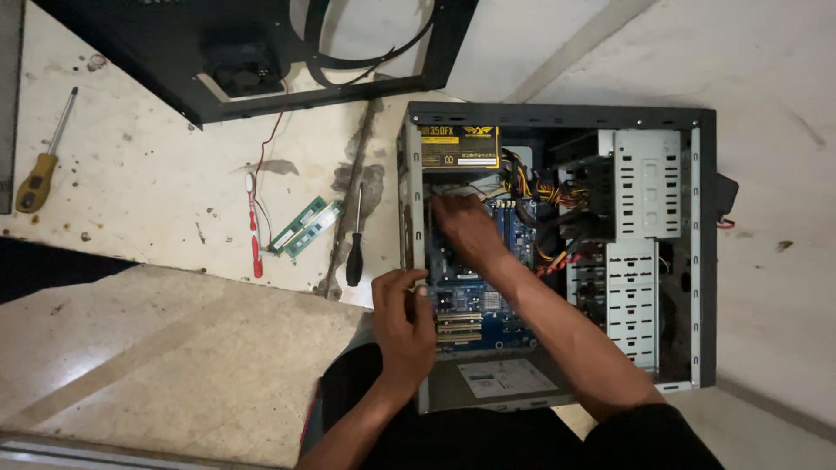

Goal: The person works inside an open computer case, manipulating internal wires and components with both hands. They appear to be troubleshooting or repairing the system by adjusting connections on the motherboard and power supply area.

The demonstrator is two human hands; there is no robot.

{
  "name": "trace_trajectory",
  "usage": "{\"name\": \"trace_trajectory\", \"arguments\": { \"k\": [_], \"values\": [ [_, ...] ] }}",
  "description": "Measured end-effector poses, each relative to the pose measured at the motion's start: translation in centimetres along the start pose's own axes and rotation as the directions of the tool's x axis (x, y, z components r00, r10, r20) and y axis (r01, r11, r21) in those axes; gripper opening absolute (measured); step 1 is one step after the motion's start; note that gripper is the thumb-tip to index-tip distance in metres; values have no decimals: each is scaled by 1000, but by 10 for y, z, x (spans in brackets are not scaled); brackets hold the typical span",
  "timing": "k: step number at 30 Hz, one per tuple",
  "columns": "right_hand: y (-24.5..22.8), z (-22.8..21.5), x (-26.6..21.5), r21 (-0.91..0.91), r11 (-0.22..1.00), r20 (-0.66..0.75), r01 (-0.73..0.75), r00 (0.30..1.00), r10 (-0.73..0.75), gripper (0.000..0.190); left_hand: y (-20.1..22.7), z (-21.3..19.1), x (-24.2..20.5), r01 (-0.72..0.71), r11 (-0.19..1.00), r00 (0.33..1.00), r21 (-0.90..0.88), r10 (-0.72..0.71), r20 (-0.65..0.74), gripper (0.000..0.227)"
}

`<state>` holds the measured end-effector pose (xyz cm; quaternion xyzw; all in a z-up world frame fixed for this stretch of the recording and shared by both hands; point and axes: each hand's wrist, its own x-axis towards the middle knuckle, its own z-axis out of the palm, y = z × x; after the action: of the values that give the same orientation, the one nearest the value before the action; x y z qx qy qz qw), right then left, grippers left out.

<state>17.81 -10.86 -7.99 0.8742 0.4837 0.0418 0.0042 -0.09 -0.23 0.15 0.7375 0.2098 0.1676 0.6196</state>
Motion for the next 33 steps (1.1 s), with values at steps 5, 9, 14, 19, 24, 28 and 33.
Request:
{"name": "trace_trajectory", "arguments": {
  "k": [5,9,14,19,24,28,33],
  "values": [
    [-3,37,-11,84,995,37,-53,998,50,44,-7,2,-4,-47,996,999,75,48,-11,21],
    [-7,27,-13,282,957,-36,-72,996,86,24,-4,1,-5,-49,993,998,104,51,-22,24],
    [-3,31,-12,238,968,15,-84,996,82,42,-16,8,-12,-18,999,999,41,19,-31,25],
    [6,35,-4,234,972,-15,-3,1000,7,46,-12,6,-7,-18,996,999,85,20,-29,23],
    [5,36,-6,207,978,55,3,998,-15,51,-26,11,-16,28,999,999,18,-27,-24,29],
    [12,38,-9,168,985,52,39,997,-48,56,-14,6,-10,15,999,1000,42,-14,-27,25],
    [12,-4,-1,546,809,267,-217,961,77,21,-7,3,-4,31,990,999,138,-28,-22,25]
  ]
}}
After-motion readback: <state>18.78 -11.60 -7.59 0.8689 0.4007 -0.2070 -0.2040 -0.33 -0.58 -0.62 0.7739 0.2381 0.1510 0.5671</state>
